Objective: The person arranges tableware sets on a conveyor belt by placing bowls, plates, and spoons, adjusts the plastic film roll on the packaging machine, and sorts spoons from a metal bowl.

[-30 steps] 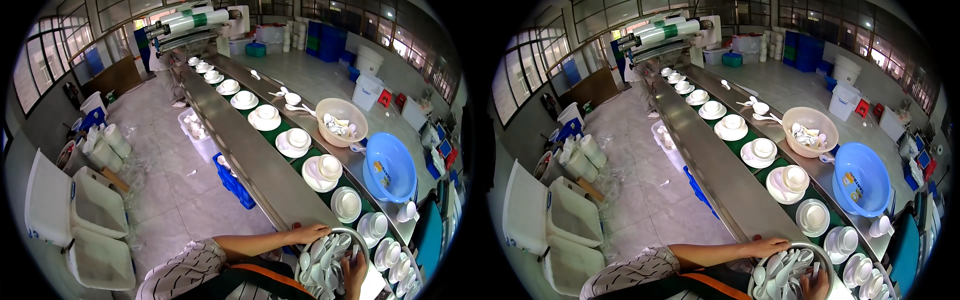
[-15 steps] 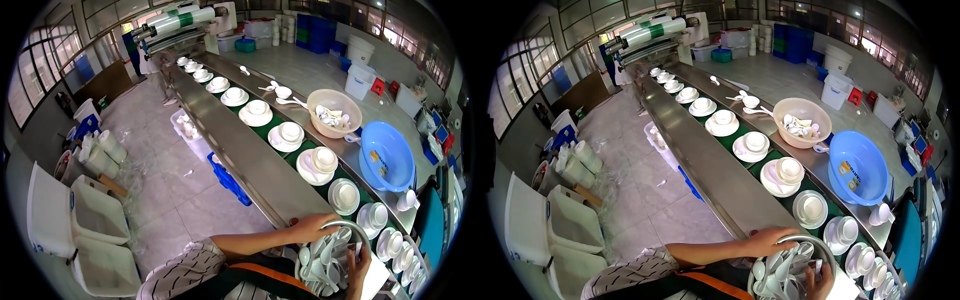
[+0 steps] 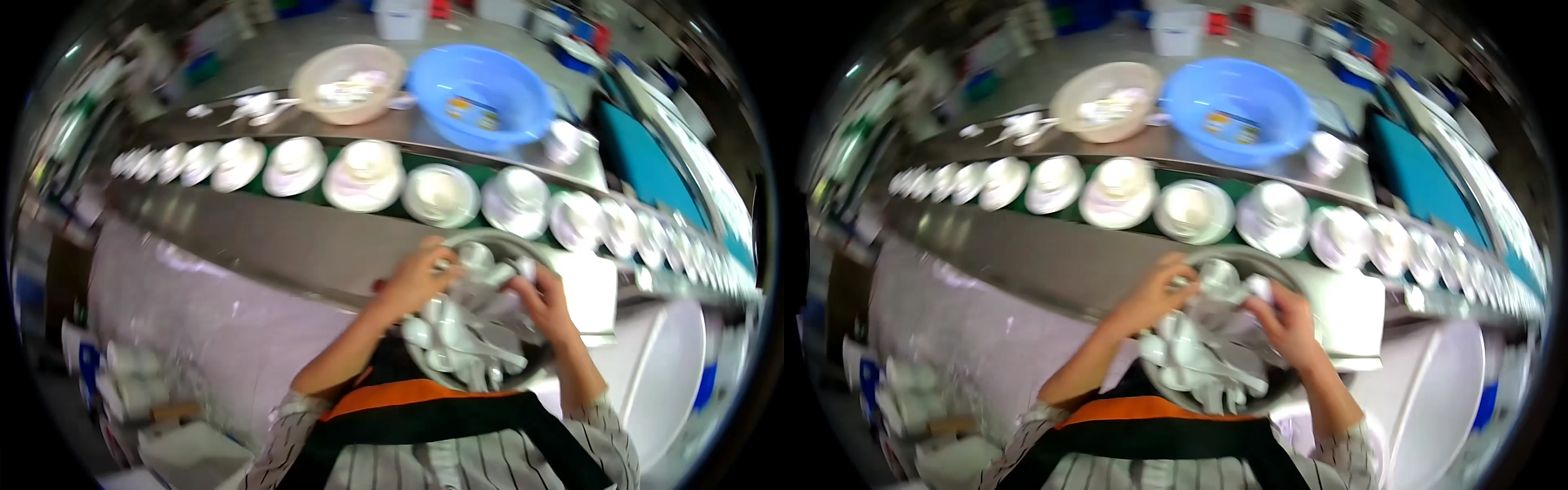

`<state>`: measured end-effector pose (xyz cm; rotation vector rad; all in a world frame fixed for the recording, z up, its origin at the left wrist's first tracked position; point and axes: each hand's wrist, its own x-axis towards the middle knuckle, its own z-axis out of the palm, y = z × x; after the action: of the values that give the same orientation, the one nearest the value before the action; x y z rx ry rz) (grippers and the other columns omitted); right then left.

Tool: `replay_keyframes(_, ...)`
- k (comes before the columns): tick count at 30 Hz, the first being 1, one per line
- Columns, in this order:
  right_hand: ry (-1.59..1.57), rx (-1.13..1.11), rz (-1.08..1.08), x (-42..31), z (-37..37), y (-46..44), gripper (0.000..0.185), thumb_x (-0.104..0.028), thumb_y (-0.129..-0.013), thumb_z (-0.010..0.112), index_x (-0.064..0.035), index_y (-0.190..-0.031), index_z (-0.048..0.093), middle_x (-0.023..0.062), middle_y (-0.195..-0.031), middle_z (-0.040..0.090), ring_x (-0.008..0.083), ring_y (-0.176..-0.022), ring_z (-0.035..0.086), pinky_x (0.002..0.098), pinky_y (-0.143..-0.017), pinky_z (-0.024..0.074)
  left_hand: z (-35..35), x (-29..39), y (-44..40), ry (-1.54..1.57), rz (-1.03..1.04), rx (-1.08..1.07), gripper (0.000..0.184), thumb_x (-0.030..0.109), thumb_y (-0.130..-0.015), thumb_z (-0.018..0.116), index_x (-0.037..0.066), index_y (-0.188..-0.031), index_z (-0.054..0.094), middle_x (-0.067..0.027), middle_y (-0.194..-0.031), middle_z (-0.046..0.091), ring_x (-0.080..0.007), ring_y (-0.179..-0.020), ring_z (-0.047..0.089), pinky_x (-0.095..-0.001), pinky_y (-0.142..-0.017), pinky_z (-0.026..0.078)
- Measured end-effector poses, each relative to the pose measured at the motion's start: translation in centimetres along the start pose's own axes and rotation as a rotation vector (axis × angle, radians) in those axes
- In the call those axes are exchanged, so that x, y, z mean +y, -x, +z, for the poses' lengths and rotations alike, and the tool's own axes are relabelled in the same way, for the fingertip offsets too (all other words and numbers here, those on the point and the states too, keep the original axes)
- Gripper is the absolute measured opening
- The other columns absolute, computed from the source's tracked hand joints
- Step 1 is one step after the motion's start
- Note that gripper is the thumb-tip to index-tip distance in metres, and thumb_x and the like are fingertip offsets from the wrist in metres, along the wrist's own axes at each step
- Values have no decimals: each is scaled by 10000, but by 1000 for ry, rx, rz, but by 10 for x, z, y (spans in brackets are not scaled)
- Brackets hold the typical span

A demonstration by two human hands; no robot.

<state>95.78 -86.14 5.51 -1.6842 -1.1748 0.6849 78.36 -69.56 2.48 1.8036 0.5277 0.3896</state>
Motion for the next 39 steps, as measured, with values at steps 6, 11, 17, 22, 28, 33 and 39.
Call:
replay_keyframes(6,261,-173,-229,-31,-33,-5,216,-204,-888,587,1,-848,534,179,-669,538,329,-585,509,381,-542,403,-10,4,2,-168,45,9,273,246,-868,603,-14,-951,614,-270,-1259,479,-360,-1123,513,-373,-927,397)
replay_keyframes(11,155,-68,-18,-14,-56,6,235,-221,-908,567,-19,-1026,588,133,-711,613,212,-604,584,327,-558,449,-23,47,3,-388,148,11,252,189,-860,597,-28,-990,604,-163,-1165,549,-262,-1070,516,-335,-932,386)
replay_keyframes(17,-156,15,204,-16,-63,14,283,-248,-942,517,-9,-1081,575,41,-871,643,85,-741,590,225,-630,496,-19,78,-14,-624,55,-146,262,204,-808,648,-12,-947,596,-132,-757,613,-256,-687,601,-357,-646,459)
replay_keyframes(22,-62,-126,143,-34,-53,0,323,-243,-913,567,-32,-1156,543,36,-936,647,76,-707,575,212,-616,494,4,63,-28,-652,51,-229,234,176,-795,644,-1,-924,563,-131,-723,583,-260,-662,575,-337,-626,449)
replay_keyframes(28,386,-274,-146,-35,-25,-11,447,-288,-749,717,-52,-1070,513,187,-861,597,367,-814,584,424,-696,451,-2,62,-20,-208,-33,-315,271,108,-767,655,16,-1003,560,-69,-835,610,-172,-757,579,-297,-680,445)
replay_keyframes(33,344,-318,-108,-45,-40,-7,351,-234,-726,735,-38,-915,513,161,-826,588,353,-774,573,402,-664,437,-23,60,1,-145,133,-69,346,106,-735,702,29,-1044,567,-30,-930,616,-144,-850,574,-282,-731,440)
replay_keyframes(39,333,-615,37,-60,-58,18,283,-211,-740,725,-12,-871,572,165,-725,581,326,-662,570,375,-604,438,-56,96,36,-564,-33,-159,317,184,-690,745,33,-932,608,-74,-744,610,-203,-678,591,-303,-608,438)
